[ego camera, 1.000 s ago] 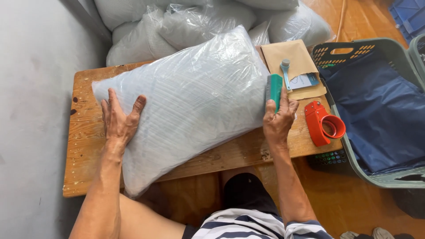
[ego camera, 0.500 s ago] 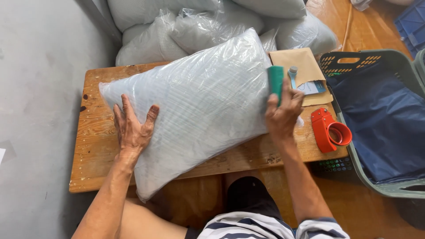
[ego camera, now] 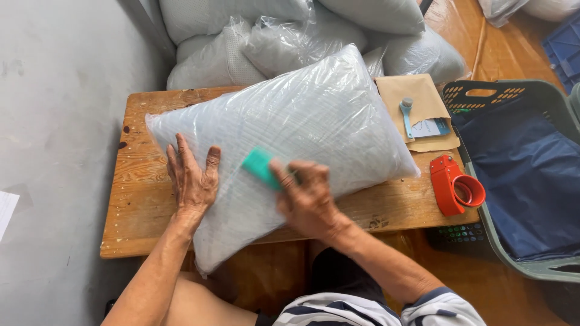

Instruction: The person uses a brush to scrub the surface of a plastic-wrapped pillow, moving the brush across the top and sides of the bag.

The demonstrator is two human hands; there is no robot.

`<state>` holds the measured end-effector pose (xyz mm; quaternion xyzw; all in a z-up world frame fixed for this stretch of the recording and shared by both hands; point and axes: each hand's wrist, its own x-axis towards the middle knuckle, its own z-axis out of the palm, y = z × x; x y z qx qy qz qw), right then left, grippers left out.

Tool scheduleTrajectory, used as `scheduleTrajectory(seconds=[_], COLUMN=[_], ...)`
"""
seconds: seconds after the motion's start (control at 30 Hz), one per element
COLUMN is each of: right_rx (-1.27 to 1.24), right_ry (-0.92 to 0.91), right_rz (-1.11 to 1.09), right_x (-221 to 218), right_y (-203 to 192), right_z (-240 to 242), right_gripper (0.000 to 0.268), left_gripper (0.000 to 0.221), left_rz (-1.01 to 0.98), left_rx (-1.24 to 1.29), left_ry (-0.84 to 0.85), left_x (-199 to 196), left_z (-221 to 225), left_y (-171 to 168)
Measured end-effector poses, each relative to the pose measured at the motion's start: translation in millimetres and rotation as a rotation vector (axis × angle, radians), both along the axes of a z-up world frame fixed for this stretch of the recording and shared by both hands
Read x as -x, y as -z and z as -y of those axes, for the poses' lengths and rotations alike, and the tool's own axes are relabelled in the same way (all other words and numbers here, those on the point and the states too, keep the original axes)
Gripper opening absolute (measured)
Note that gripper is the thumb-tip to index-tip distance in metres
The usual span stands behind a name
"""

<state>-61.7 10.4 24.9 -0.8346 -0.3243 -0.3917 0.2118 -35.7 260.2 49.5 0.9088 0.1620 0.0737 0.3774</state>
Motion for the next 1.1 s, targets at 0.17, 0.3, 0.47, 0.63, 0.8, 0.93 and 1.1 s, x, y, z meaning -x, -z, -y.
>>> scheduleTrajectory(seconds=[0.17,0.3,0.47,0.63,0.8,0.93,1.1], right_rx=[-0.263,-0.261,0.03,-0.013,-0.057,-0.094,0.167], right_ry=[0.486,0.453,0.007,-0.14,0.612,0.428,-0.154], right_rz=[-0.153,-0.28,-0.08,-0.099,-0.273,-0.319,-0.154], right_x=[-149,-151,-28,-66,-214,-181,-46], right_y=[38,21,-12,-19,-2,-7,-41], right_z=[157,134,-22,7,142,104,2], right_gripper=[0.047,0.043,0.057,0.058,0.04,0.033,0.053], left_gripper=[0.113,0.113,0.093,0.098,0.124,0.127,0.157], left_rz=[0.067,0.078,0.01,-0.038,-0.089,-0.082,-0.179], left_rx=[0.062,0.047,0.165,0.182,0.137,0.073,0.067], left_ry=[-0.016,-0.02,-0.039,-0.038,0.012,0.019,0.051], left_x=[6,6,17,32,43,42,53], left_z=[3,5,7,16,26,30,33], left_y=[-11,-7,-1,-24,-29,-26,-39])
